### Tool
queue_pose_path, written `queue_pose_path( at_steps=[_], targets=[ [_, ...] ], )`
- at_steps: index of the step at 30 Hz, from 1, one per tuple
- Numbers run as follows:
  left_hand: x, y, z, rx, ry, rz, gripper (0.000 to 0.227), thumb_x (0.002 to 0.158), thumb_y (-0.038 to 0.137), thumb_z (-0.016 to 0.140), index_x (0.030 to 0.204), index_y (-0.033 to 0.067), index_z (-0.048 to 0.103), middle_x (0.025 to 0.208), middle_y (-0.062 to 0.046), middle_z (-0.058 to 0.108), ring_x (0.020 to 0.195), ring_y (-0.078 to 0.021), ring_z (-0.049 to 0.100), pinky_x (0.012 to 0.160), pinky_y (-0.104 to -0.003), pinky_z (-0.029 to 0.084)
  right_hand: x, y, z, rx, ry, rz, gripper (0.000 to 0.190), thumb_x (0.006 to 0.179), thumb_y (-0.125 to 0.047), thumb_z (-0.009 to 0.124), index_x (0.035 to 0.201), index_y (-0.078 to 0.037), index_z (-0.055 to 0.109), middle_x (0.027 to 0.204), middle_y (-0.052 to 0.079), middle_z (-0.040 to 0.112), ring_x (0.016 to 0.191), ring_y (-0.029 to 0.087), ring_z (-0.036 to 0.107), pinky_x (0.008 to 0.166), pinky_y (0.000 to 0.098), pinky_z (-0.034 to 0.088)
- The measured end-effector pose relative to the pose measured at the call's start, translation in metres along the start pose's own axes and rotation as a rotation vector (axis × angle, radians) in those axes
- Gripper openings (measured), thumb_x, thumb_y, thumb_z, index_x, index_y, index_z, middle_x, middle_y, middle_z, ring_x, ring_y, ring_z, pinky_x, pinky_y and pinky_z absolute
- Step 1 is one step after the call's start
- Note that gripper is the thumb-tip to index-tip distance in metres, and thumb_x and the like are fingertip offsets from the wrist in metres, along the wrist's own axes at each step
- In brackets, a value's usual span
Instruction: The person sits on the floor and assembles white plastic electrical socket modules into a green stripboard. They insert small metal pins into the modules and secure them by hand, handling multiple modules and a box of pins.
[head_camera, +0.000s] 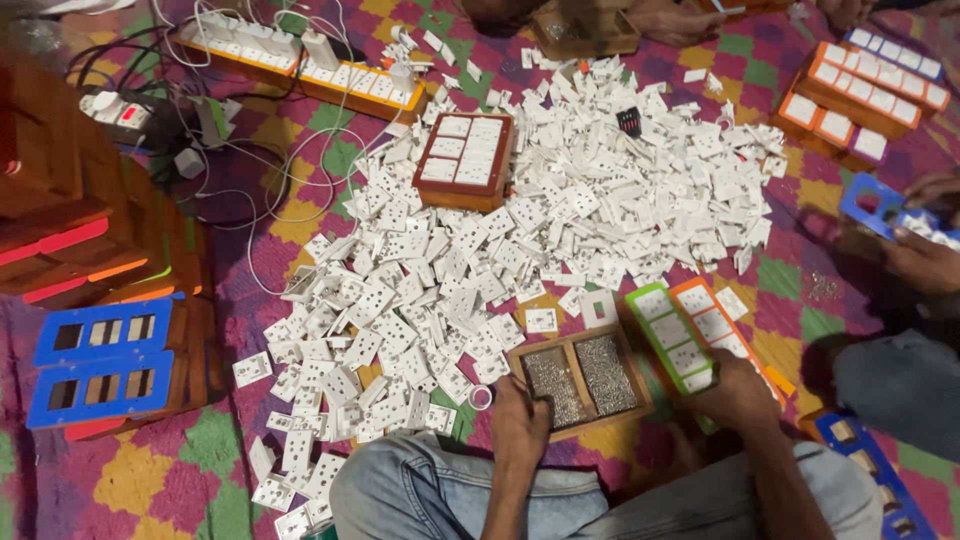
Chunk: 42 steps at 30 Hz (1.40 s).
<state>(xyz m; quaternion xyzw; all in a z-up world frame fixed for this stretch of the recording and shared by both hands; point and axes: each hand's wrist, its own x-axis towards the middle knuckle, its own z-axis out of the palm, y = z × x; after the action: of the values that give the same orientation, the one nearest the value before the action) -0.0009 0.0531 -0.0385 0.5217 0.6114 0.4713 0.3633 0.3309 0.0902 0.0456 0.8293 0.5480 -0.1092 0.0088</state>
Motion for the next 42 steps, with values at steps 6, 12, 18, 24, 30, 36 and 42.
queue_pose_path(
  at_steps=[6, 12, 18, 24, 30, 36, 42],
  targets=[
    [-0.003, 0.003, -0.002, -0.038, 0.003, 0.057, 0.032, 0.082, 0.011, 0.068, 0.107, 0.0027, 0.049, 0.086, -0.021, 0.064, 0.078, -0.0413, 0.065, 0.07, -0.05, 0.052, 0.026, 0.039, 0.047, -0.473, 0.192, -0.302, 0.07, 0.075, -0.067, 0.076, 0.106, -0.004, 0.071, 0.101, 0.018, 0.071, 0.097, 0.033, 0.071, 0.09, 0.0459, 0.058],
    [-0.007, -0.007, -0.002, -0.15, -0.299, -0.175, 0.038, 0.086, 0.006, 0.069, 0.113, 0.0042, 0.043, 0.082, -0.015, 0.061, 0.068, -0.032, 0.063, 0.063, -0.044, 0.051, -0.001, 0.048, 0.034, -0.019, 0.634, -0.307, 0.064, 0.069, -0.039, 0.089, 0.114, 0.002, 0.071, 0.105, 0.025, 0.067, 0.099, 0.042, 0.065, 0.088, 0.0522, 0.053],
    [-0.01, -0.003, 0.014, -0.224, -0.359, 0.175, 0.045, 0.083, 0.001, 0.072, 0.117, 0.0033, 0.043, 0.092, -0.01, 0.063, 0.081, -0.0224, 0.065, 0.072, -0.039, 0.055, -0.115, 0.111, -0.072, 0.861, 0.473, -0.24, 0.023, 0.102, -0.018, 0.071, 0.116, 0.0, 0.071, 0.101, 0.002, 0.07, 0.089, 0.008, 0.063, 0.088, 0.0262, 0.053],
    [-0.01, 0.005, 0.021, -0.108, -0.337, 0.043, 0.047, 0.078, 0.007, 0.075, 0.118, 0.0063, 0.049, 0.081, -0.013, 0.061, 0.074, -0.0256, 0.063, 0.07, -0.04, 0.054, -0.041, 0.108, -0.112, 0.392, 0.396, -0.007, 0.027, 0.097, -0.016, 0.074, 0.118, 0.001, 0.07, 0.104, 0.003, 0.069, 0.093, 0.01, 0.063, 0.089, 0.0277, 0.053],
    [-0.016, -0.003, 0.017, -0.203, -0.32, 0.105, 0.045, 0.081, 0.008, 0.071, 0.121, 0.0062, 0.052, 0.085, -0.011, 0.062, 0.079, -0.0259, 0.066, 0.074, -0.038, 0.054, -0.034, 0.065, -0.097, 0.336, 0.289, -0.056, 0.033, 0.092, -0.014, 0.077, 0.119, 0.002, 0.068, 0.107, 0.004, 0.069, 0.096, 0.012, 0.063, 0.09, 0.0292, 0.053],
    [-0.018, 0.003, 0.011, -0.041, -0.278, 0.276, 0.037, 0.078, 0.005, 0.074, 0.112, 0.0046, 0.061, 0.093, -0.014, 0.062, 0.087, -0.031, 0.065, 0.077, -0.043, 0.053, -0.05, 0.065, -0.093, 0.37, 0.32, -0.029, 0.04, 0.087, -0.012, 0.08, 0.121, 0.002, 0.066, 0.11, 0.005, 0.068, 0.099, 0.014, 0.064, 0.09, 0.0307, 0.053],
    [-0.018, 0.022, 0.01, -0.138, -0.253, -0.008, 0.02, 0.085, 0.008, 0.068, 0.106, 0.007, 0.067, 0.088, -0.009, 0.07, 0.08, -0.0222, 0.071, 0.073, -0.036, 0.056, -0.098, 0.103, -0.07, 0.407, 0.342, 0.004, 0.047, 0.082, -0.01, 0.083, 0.123, 0.003, 0.065, 0.113, 0.006, 0.067, 0.103, 0.017, 0.064, 0.091, 0.0322, 0.053]
  ],
)
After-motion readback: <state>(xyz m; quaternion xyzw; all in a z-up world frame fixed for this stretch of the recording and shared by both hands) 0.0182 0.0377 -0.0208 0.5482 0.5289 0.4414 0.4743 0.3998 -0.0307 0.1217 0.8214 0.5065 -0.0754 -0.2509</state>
